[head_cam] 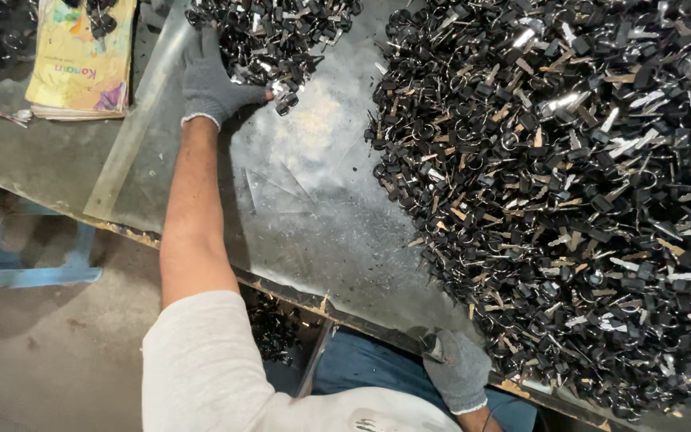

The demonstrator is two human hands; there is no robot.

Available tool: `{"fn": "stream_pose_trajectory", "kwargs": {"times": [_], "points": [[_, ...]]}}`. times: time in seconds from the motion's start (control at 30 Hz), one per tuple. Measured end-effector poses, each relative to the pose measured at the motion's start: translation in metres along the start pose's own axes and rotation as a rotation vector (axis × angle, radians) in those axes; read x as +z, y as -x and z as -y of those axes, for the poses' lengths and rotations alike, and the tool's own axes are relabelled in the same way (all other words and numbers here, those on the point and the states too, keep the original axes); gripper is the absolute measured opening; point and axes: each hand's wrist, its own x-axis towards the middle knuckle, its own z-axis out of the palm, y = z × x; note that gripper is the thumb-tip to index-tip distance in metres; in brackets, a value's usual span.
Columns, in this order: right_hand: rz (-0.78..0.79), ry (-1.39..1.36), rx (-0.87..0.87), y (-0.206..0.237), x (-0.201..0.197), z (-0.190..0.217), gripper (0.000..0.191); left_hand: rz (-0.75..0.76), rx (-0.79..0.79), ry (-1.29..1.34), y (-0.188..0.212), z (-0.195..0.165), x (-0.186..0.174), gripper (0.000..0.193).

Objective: The person, wearing gloves, picks small black metal parts one at a time from a large pile on a metal table, briefly handles each part, and drops it into a bin below the table. Later they sweep and gather the remaining parts across the table surface with their gloved hands.

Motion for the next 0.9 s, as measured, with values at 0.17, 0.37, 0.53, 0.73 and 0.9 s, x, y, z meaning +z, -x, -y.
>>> {"fn": "stream_pose_trajectory", "kwargs": {"times": [0.17, 0.37, 0.53, 0.73, 0.9], "points": [[-0.01, 0.034, -0.001, 0.001, 0.001, 0.0, 0.031, -0.261, 0.085, 0.29, 0.031, -0.022, 0.027, 0.158], [-0.007, -0.012, -0.004, 0.0, 0.003, -0.002, 0.033, -0.248, -0.159, -0.101, 0.022, -0.08, 0.048, 0.148], [-0.01, 0.005, 0.005, 0.0, 0.001, -0.001, 0.033, -0.337, -0.214, -0.055, 0.012, -0.097, 0.042, 0.094], [-0.012, -0.015, -0.015, 0.002, 0.002, 0.0, 0.043, -0.47, -0.043, -0.031, -0.006, -0.08, 0.046, 0.068], [0.052, 0.031, 0.034, 0.005, 0.004, -0.004, 0.031, -0.612, 0.308, -0.029, -0.043, -0.078, 0.027, 0.052]]}}
